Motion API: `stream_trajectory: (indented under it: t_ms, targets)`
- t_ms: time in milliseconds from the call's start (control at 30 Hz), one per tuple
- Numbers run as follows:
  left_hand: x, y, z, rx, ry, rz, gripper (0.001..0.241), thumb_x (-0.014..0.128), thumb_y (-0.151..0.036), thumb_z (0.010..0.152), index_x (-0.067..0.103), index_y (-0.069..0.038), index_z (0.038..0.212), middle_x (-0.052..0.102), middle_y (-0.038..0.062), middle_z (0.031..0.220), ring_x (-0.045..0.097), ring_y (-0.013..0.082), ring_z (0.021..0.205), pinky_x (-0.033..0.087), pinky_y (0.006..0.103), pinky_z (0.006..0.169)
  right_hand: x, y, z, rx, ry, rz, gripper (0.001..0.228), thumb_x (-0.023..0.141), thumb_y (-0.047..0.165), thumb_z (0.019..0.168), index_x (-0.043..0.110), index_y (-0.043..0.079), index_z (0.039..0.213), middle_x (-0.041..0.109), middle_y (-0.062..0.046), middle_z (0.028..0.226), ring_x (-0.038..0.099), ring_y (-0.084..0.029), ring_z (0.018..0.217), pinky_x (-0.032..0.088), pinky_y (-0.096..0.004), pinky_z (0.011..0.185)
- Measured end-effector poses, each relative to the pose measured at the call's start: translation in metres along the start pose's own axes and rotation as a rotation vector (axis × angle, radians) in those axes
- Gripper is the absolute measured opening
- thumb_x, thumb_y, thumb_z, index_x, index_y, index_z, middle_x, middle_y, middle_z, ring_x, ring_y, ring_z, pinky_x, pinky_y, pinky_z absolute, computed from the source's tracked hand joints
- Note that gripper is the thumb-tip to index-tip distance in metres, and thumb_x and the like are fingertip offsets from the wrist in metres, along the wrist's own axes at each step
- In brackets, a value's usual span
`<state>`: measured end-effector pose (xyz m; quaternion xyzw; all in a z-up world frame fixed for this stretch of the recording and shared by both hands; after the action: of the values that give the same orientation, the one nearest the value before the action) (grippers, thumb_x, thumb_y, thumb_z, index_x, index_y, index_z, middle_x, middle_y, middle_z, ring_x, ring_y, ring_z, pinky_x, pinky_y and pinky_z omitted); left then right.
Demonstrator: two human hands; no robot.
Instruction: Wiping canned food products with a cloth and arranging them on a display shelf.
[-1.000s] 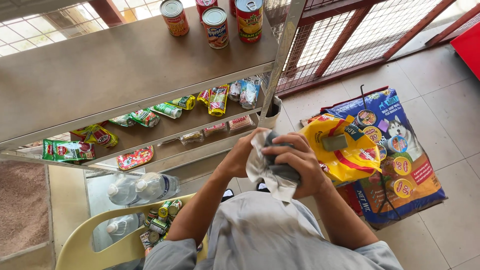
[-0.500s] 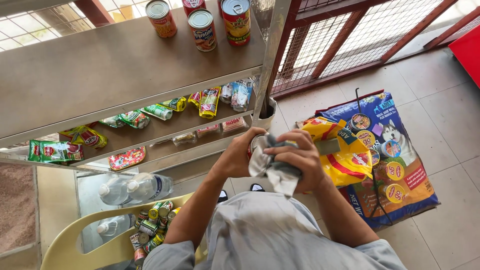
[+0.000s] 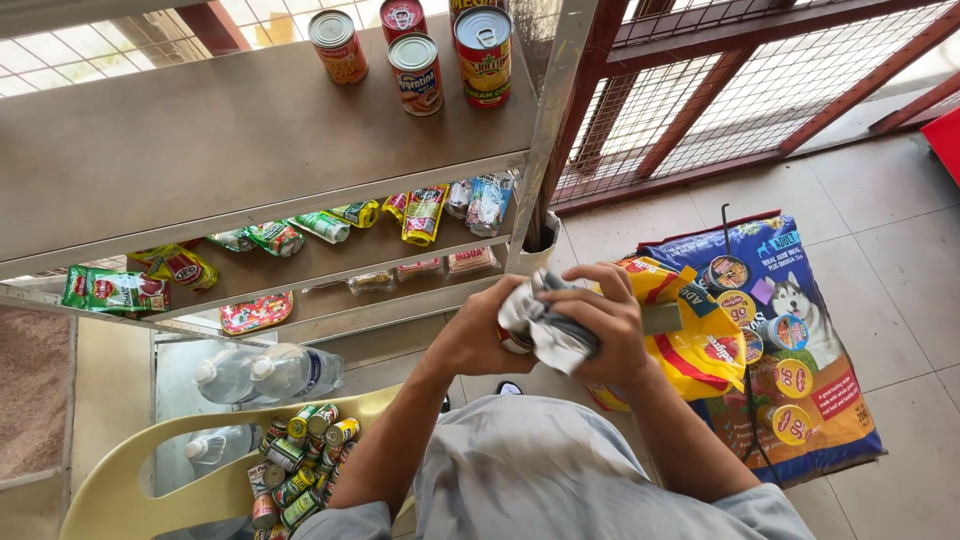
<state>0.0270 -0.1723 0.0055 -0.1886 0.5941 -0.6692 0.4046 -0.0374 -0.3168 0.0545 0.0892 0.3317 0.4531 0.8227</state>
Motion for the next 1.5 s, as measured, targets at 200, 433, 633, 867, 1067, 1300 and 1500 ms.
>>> stream_trajectory:
  t_ms: [200, 433, 633, 867, 1067, 1300, 1500]
  targets:
    - [0.000, 0.017, 0.001, -0.042, 0.001, -0.085, 0.072, 0.088, -0.016, 0.054, 0.065, -0.017, 0.122, 0.073, 0.010, 0.101, 0.067, 0.0253, 0.098, 0.053, 0.0415, 0.085, 0.006, 0.021, 0.011, 0.017, -0.002, 0.081, 0.024, 0.074, 0.038, 0.084, 0.073, 0.015, 0.087, 0.079, 0.001, 0.102, 0.067, -0.029, 0.102, 0.047, -0.046, 0.097]
    - [0.006, 0.007, 0.001, -0.088, -0.068, 0.217, 0.072, 0.083, -0.016, 0.055, 0.059, -0.016, 0.123, 0.069, 0.015, 0.100, 0.070, 0.0402, 0.096, 0.056, 0.0508, 0.085, 0.003, -0.024, 0.002, 0.044, 0.004, -0.064, 0.016, 0.073, 0.024, 0.075, 0.073, 0.013, 0.087, 0.076, 0.000, 0.101, 0.066, -0.028, 0.102, 0.049, -0.046, 0.093]
    - [0.002, 0.011, 0.002, -0.043, -0.061, 0.087, 0.087, 0.088, -0.017, 0.051, 0.054, -0.017, 0.131, 0.068, 0.013, 0.113, 0.069, 0.0368, 0.108, 0.052, 0.0483, 0.096, 0.001, -0.008, 0.001, 0.015, 0.039, 0.147, 0.017, 0.076, 0.028, 0.078, 0.074, 0.013, 0.086, 0.077, -0.002, 0.100, 0.066, -0.030, 0.098, 0.051, -0.045, 0.092]
    - [0.014, 0.014, 0.003, -0.127, -0.127, 0.237, 0.075, 0.085, -0.021, 0.051, 0.059, -0.018, 0.122, 0.070, 0.013, 0.098, 0.071, 0.0386, 0.095, 0.055, 0.0512, 0.086, 0.000, -0.031, 0.006, 0.041, 0.052, -0.052, 0.020, 0.077, 0.018, 0.071, 0.074, 0.010, 0.089, 0.075, -0.004, 0.103, 0.064, -0.031, 0.104, 0.049, -0.046, 0.093]
    - [-0.003, 0.012, 0.004, 0.018, -0.149, 0.222, 0.086, 0.087, -0.019, 0.049, 0.057, -0.018, 0.130, 0.070, 0.013, 0.111, 0.070, 0.0382, 0.105, 0.052, 0.0479, 0.095, -0.003, -0.018, 0.003, -0.036, 0.083, 0.180, 0.015, 0.078, 0.019, 0.075, 0.074, 0.011, 0.087, 0.075, -0.004, 0.098, 0.066, -0.031, 0.097, 0.051, -0.047, 0.093]
    - [-0.005, 0.041, -0.004, -0.123, -0.370, 0.077, 0.077, 0.093, -0.022, 0.053, 0.065, -0.022, 0.125, 0.072, 0.007, 0.111, 0.069, 0.0253, 0.111, 0.048, 0.0393, 0.104, -0.006, -0.046, -0.018, 0.136, 0.000, 0.057, 0.016, 0.077, 0.018, 0.080, 0.075, 0.008, 0.092, 0.076, -0.005, 0.104, 0.067, -0.030, 0.099, 0.051, -0.043, 0.091]
    - [-0.015, 0.069, -0.005, -0.229, -0.708, -0.369, 0.089, 0.099, -0.013, 0.057, 0.056, -0.007, 0.134, 0.061, 0.020, 0.123, 0.059, 0.0327, 0.118, 0.047, 0.0441, 0.104, -0.006, -0.054, -0.036, 0.371, -0.173, 0.242, 0.022, 0.070, 0.023, 0.097, 0.071, 0.002, 0.096, 0.074, -0.011, 0.100, 0.068, -0.030, 0.096, 0.052, -0.041, 0.086]
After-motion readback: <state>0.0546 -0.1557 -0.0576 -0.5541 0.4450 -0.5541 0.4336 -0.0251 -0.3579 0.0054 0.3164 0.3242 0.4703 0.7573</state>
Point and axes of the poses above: each hand's wrist, its own z-axis towards the middle knuckle, its own x-axis out of the palm, y = z × x, the point moved 6 cm from there along z, towards the middle knuckle
